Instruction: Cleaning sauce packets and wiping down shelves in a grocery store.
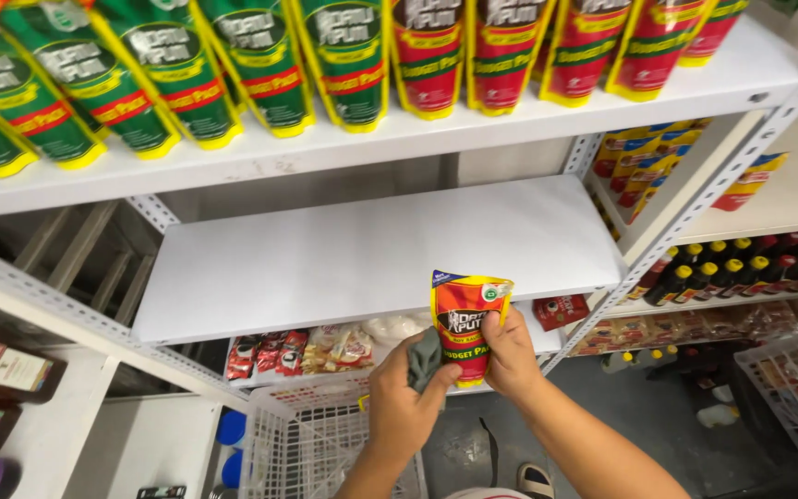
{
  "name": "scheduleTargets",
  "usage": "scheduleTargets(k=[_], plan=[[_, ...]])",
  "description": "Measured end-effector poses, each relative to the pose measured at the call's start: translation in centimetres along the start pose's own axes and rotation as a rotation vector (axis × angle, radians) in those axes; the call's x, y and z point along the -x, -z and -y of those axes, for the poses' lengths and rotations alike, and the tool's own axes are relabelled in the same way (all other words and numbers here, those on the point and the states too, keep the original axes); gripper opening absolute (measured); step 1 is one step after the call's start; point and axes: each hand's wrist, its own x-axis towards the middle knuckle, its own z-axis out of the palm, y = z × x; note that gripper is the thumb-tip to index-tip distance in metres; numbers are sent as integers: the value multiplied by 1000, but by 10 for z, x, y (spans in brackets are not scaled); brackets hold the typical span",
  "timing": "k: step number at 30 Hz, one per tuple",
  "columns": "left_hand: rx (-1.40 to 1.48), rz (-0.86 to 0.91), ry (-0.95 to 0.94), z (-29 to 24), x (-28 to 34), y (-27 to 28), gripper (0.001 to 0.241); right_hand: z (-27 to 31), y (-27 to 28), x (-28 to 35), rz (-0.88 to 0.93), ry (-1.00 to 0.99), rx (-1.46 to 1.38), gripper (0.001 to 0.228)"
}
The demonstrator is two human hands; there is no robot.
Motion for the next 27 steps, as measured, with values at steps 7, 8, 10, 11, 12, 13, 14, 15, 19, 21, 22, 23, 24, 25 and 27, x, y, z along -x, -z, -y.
scheduleTargets(k=[7,8,10,11,12,13,14,15,19,21,22,23,24,25,27], plan=[[38,-142,-8,-34,-46,-81,33,90,11,-19,-130,356,447,50],[57,-154,6,-37,-53,-93,32,104,12,-22,-171,380,501,51],[47,-217,-88,-43,-68,-117,30,132,9,-20,-181,395,582,50],[35,-285,-183,-45,-76,-128,29,146,8,-19,-185,409,659,50],[37,-281,-189,-49,-83,-139,29,157,8,-18,-188,416,660,50],[57,-304,-189,-53,-91,-149,28,169,8,-17,-218,452,886,50],[76,-328,-189,-57,-99,-159,27,180,8,-17,-249,484,1112,51],[77,-329,-194,-63,-107,-168,27,185,16,-15,-248,490,1112,51],[92,-388,-298,-88,-134,-201,25,219,33,-10,-186,462,852,68],[117,-412,-338,-102,-153,-216,24,244,33,-15,-165,490,858,67],[87,-441,-389,-109,-162,-223,25,256,32,-20,-129,501,822,67],[55,-470,-431,-115,-168,-229,25,267,31,-22,-94,503,785,67],[55,-474,-430,-121,-175,-235,25,276,34,-28,-90,501,787,67],[46,-509,-466,-127,-185,-240,27,285,36,-36,-38,553,755,66],[35,-548,-510,-136,-202,-250,29,301,41,-52,21,611,721,65]])
